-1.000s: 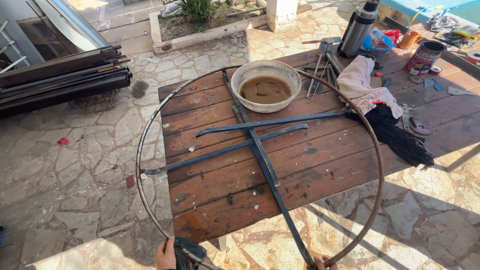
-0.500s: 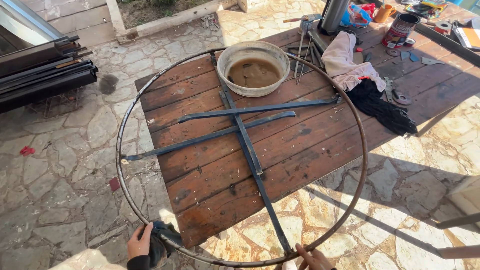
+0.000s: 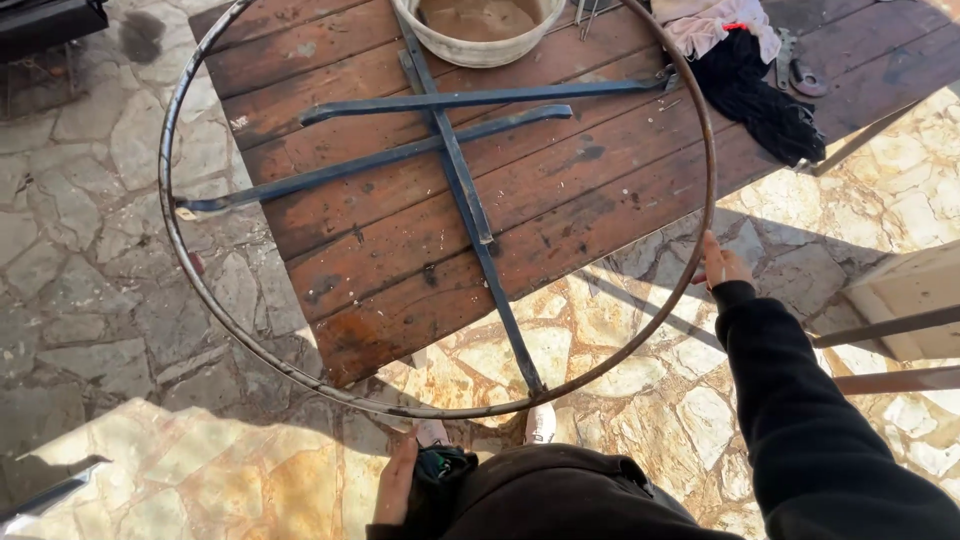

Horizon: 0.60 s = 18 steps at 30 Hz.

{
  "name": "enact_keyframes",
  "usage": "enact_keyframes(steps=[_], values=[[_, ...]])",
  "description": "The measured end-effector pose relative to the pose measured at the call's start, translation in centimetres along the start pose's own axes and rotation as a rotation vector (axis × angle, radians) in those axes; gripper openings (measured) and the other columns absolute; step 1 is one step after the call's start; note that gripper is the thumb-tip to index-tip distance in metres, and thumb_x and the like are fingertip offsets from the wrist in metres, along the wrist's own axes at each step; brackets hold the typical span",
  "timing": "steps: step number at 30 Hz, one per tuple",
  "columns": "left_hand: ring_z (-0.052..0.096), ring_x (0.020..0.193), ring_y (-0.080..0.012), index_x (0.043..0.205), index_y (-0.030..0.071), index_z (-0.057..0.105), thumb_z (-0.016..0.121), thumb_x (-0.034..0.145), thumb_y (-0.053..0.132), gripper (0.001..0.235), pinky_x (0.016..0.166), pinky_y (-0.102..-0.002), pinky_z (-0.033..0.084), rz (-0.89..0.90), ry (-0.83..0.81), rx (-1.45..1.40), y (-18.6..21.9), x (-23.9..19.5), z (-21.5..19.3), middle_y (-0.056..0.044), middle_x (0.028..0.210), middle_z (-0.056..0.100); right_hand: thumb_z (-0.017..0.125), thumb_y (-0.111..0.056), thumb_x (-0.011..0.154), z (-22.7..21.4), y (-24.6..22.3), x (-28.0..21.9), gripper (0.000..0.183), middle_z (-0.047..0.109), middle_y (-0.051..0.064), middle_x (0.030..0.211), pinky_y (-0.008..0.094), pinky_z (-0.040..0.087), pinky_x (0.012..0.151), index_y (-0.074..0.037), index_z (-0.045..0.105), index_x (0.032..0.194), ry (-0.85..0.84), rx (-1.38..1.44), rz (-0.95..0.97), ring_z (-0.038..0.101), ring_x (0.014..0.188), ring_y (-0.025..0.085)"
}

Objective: Sanding and wiping a circular metal frame on a wooden table to finish the surface.

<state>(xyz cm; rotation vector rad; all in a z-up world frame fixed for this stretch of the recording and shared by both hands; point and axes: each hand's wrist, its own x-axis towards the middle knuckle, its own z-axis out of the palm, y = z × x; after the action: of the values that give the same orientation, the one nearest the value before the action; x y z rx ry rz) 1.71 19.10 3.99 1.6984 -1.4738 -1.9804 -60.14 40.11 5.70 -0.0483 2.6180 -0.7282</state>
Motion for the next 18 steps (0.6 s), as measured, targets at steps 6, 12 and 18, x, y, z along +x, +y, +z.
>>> enact_keyframes(steps=[6,12,18], values=[[0.053,0.141,-0.0169,0.131,0.015,0.073,0.054,0.095,0.05,0.054,0.118,-0.031,0.035,0.075,0.124,-0.111,1.8,1.1,5.5,-0.004,0.145,0.066,0.045,-0.064,0.101,-0.4,-3.8,-0.4,0.083,0.057,0.014,0.055,0.045,0.043,0.073,-0.001,0.062,0.049,-0.223,-0.189,0.052,0.052,0.056,0.032],[0.067,0.114,-0.0194,0.114,0.003,0.081,0.069,0.091,0.047,0.051,0.101,-0.031,0.048,0.038,0.384,-0.288,2.1,1.7,5.6,-0.01,0.115,0.078,0.051,-0.053,0.098,0.7,-3.1,-2.5,0.073,0.047,0.013,0.044,0.037,0.036,0.051,0.001,0.058,0.05,-0.265,0.034,0.014,0.042,0.04,0.025],[0.053,0.088,-0.0178,0.088,0.007,0.065,0.074,0.089,0.053,0.047,0.082,-0.032,0.041,0.098,0.565,-0.227,1.5,4.4,-1.4,-0.007,0.086,0.06,0.048,-0.054,0.095,3.9,-2.1,-8.2,0.078,0.049,0.013,0.039,0.036,0.037,0.052,0.004,0.064,0.046,-0.334,0.106,-0.058,0.044,0.041,0.025]])
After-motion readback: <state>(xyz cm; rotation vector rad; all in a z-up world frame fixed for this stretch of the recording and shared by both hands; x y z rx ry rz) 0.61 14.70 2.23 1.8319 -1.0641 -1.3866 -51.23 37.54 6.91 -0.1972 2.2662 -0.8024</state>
